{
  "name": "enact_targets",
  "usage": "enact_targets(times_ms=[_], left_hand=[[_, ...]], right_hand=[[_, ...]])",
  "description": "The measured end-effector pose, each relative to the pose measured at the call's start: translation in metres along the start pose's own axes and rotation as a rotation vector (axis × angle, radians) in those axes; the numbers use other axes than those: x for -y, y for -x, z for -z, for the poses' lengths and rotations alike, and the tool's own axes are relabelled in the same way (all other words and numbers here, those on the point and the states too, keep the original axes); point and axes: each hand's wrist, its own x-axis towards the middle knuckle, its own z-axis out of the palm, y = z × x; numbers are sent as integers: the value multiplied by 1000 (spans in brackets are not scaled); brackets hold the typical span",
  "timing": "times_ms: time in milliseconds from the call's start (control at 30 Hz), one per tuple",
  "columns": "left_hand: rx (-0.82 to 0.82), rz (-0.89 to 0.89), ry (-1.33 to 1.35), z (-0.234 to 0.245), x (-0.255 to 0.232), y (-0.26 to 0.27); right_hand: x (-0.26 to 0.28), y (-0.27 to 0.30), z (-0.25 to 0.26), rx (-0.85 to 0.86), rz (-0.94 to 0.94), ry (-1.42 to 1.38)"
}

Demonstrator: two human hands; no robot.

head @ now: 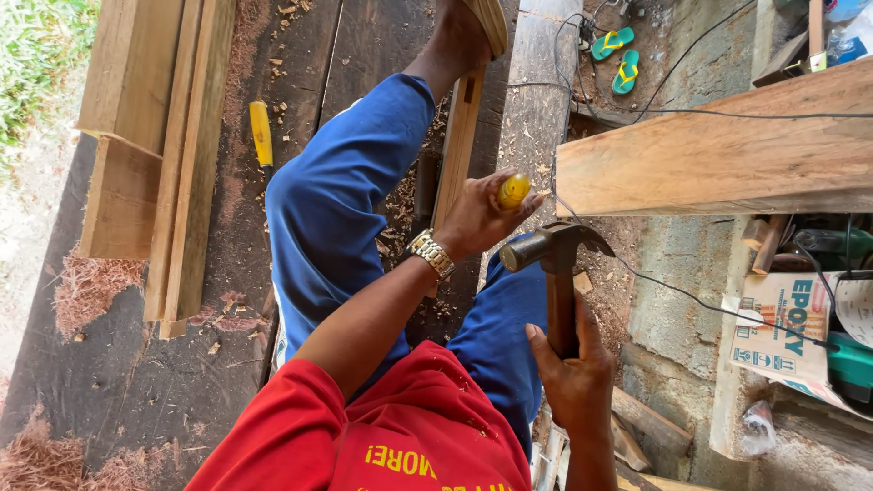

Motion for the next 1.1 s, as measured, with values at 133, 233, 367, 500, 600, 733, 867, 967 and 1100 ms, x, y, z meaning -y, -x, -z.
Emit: enact_targets(times_ms=[133,233,367,500,600,733,867,967,1100], left_hand=[[3,-51,81,12,10,6],[-39,-47,93,21,10,12],[-65,-75,77,25,0,17],[-47,-111,69,16,1,20],[-31,-123,77,13,-2,22],[-24,-92,37,13,-5,27],[-19,-97,22,15,-8,29],[11,-104,72,13,11,34],[18,-161,170,16,4,39]], right_hand=[[5,-4,5,-43,180,-23],[14,-12,12,-46,152,22],[36,-27,32,-76,270,56],[58,-45,67,-146,257,-90],[85,-57,100,-236,401,-267],[11,-93,120,-281,466,-487],[30,-95,60,-97,498,-876],[28,-62,10,203,279,179],[56,-52,29,259,194,272]])
